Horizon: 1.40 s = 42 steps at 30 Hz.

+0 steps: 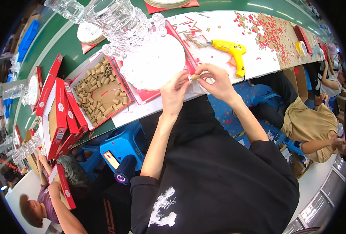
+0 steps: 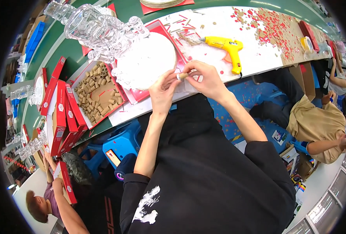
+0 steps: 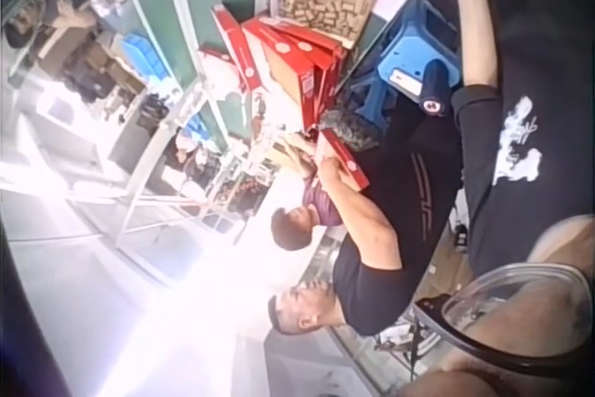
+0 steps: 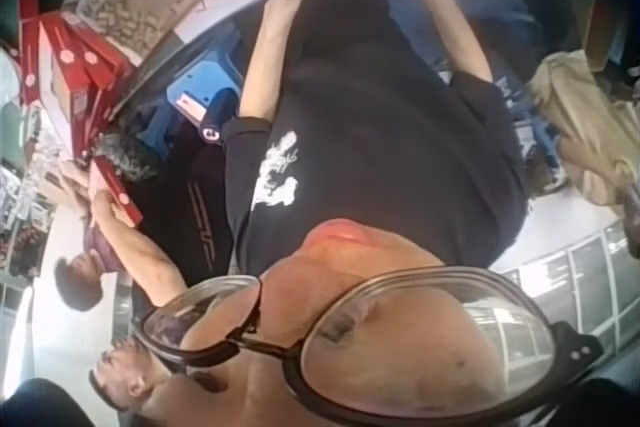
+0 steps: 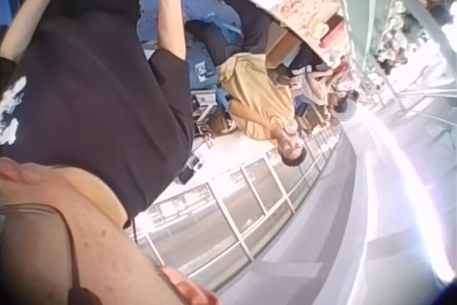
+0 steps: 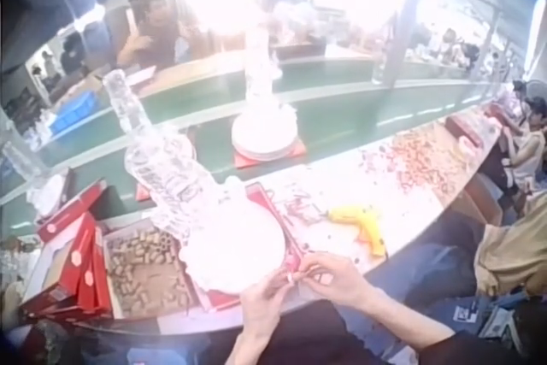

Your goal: Assembling and packaging glass lighting fixtures using a hot glue gun at an assembly line workbench.

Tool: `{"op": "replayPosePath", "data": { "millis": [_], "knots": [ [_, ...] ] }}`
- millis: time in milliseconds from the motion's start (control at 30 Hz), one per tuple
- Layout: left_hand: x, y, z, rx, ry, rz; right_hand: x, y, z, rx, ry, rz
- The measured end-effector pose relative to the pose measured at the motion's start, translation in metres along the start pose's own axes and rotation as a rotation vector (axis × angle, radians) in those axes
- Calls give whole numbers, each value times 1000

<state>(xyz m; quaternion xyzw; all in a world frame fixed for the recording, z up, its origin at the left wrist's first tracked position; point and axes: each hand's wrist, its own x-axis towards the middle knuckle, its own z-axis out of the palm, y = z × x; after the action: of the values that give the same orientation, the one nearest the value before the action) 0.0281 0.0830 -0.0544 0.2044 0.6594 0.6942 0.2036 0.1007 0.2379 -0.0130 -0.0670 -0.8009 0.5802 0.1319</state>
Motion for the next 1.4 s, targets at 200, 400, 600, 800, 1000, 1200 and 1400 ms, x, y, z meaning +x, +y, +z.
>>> {"op": "replayPosePath", "data": {
  "millis": [200, 400, 600, 800, 1000, 1200, 1400],
  "knots": [
    [-2, 4, 3, 51, -17, -14, -5, 4, -4, -15, -28, 14],
    [1, 10, -1, 87, -29, 1, -4, 2, -3, -1, -5, -16],
    [0, 3, 0, 217, -57, 120, -6, 6, -23, -140, 76, -55],
    [3, 0, 4, 194, 9, 103, -18, 49, -102, -980, 405, 504],
    [6, 7, 7, 128, -37, 68, -10, 92, -146, -635, 257, 578],
    [5, 7, 6, 213, -73, 50, -40, 69, -139, 269, 201, 627],
    [4, 11, 5, 262, -80, 18, -68, 6, -100, 575, -13, 478]
  ]
}}
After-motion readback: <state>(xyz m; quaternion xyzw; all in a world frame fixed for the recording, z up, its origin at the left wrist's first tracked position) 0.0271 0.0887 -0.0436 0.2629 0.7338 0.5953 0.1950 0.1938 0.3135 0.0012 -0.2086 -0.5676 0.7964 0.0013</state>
